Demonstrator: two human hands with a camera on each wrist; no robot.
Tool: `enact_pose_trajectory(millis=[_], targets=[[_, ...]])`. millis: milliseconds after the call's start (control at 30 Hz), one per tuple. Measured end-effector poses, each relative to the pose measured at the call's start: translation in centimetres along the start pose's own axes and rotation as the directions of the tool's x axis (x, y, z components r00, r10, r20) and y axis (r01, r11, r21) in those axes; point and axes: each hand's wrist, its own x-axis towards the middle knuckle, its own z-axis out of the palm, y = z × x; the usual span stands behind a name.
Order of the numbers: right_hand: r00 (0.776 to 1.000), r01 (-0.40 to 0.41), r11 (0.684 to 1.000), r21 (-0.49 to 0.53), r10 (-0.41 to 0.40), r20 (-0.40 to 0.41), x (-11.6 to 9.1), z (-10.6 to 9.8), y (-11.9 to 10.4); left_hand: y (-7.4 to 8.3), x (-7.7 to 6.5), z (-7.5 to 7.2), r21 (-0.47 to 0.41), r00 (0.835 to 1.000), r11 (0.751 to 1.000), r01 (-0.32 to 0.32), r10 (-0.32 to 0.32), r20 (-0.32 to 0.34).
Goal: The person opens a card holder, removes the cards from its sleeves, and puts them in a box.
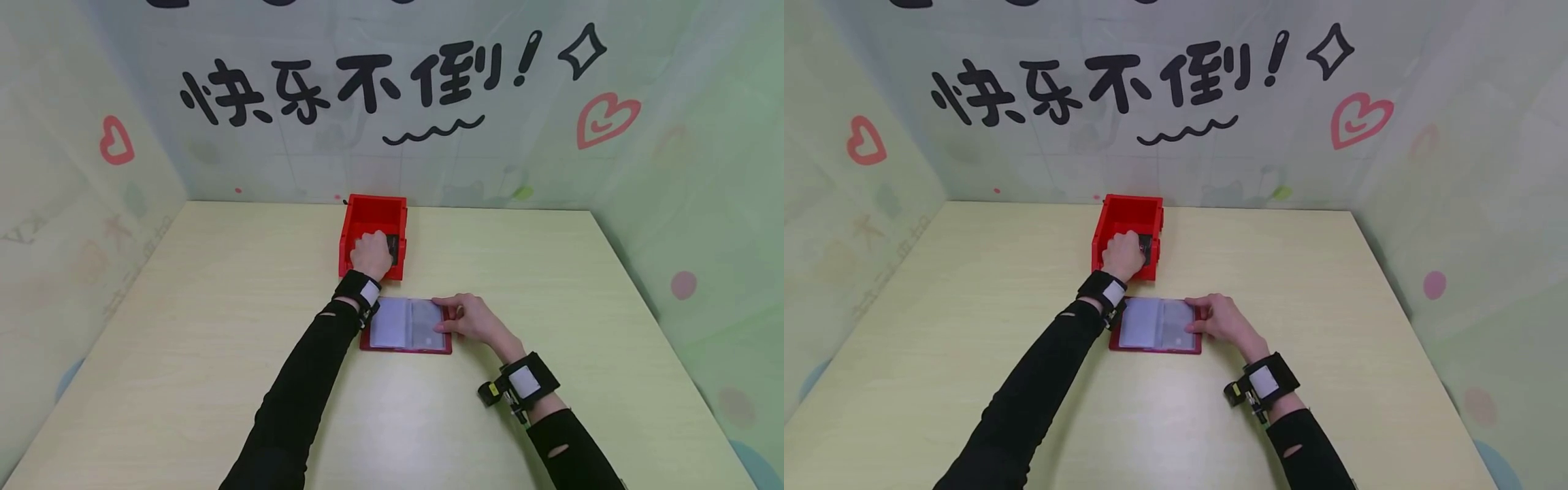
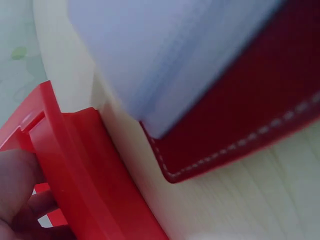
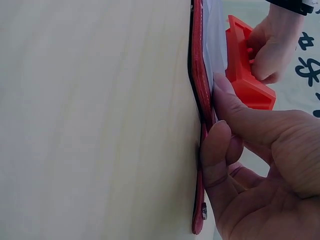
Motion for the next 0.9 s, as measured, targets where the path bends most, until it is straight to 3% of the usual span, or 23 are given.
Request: enact_pose_trajectory(millis=[333, 500, 600, 667, 767, 900], targets=[[1.000, -0.003, 1.000, -0.004, 0.003, -0.009, 0.2, 0.2, 0.1, -0.7, -0.5, -0.6, -0.141, 0.999, 0.990, 0.012, -0.005, 0.052], [1.000, 0.004, 1.000, -0.013, -0.004, -0.021, 0.2, 0.3, 0.1, -1.4, -1.9, -1.1, -0.200, 0.994, 0.973, -0.112, 0.108, -0.030], [1.000, 0.007, 1.000, -0.012, -0.007, -0.025, 0.1, 0.3, 0.0, -1.8, -3.5, -1.3, -0.223, 0.974, 0.948, -0.225, 0.209, -0.091], [1.000, 0.012, 1.000, -0.011, -0.012, -0.027, 0.0, 0.3, -0.1, -2.1, -4.8, -1.4, -0.260, 0.960, 0.924, -0.281, 0.272, -0.072], [0.999, 0.008, 1.000, -0.004, -0.008, -0.036, -0.2, 0.2, -0.4, -2.6, -6.7, -1.1, -0.319, 0.929, 0.889, -0.329, 0.365, 0.059], [0.999, -0.016, 1.000, 0.010, 0.016, -0.035, -0.3, 0.1, -0.8, -3.5, -8.3, -0.2, -0.347, 0.854, 0.863, -0.367, 0.461, 0.241]])
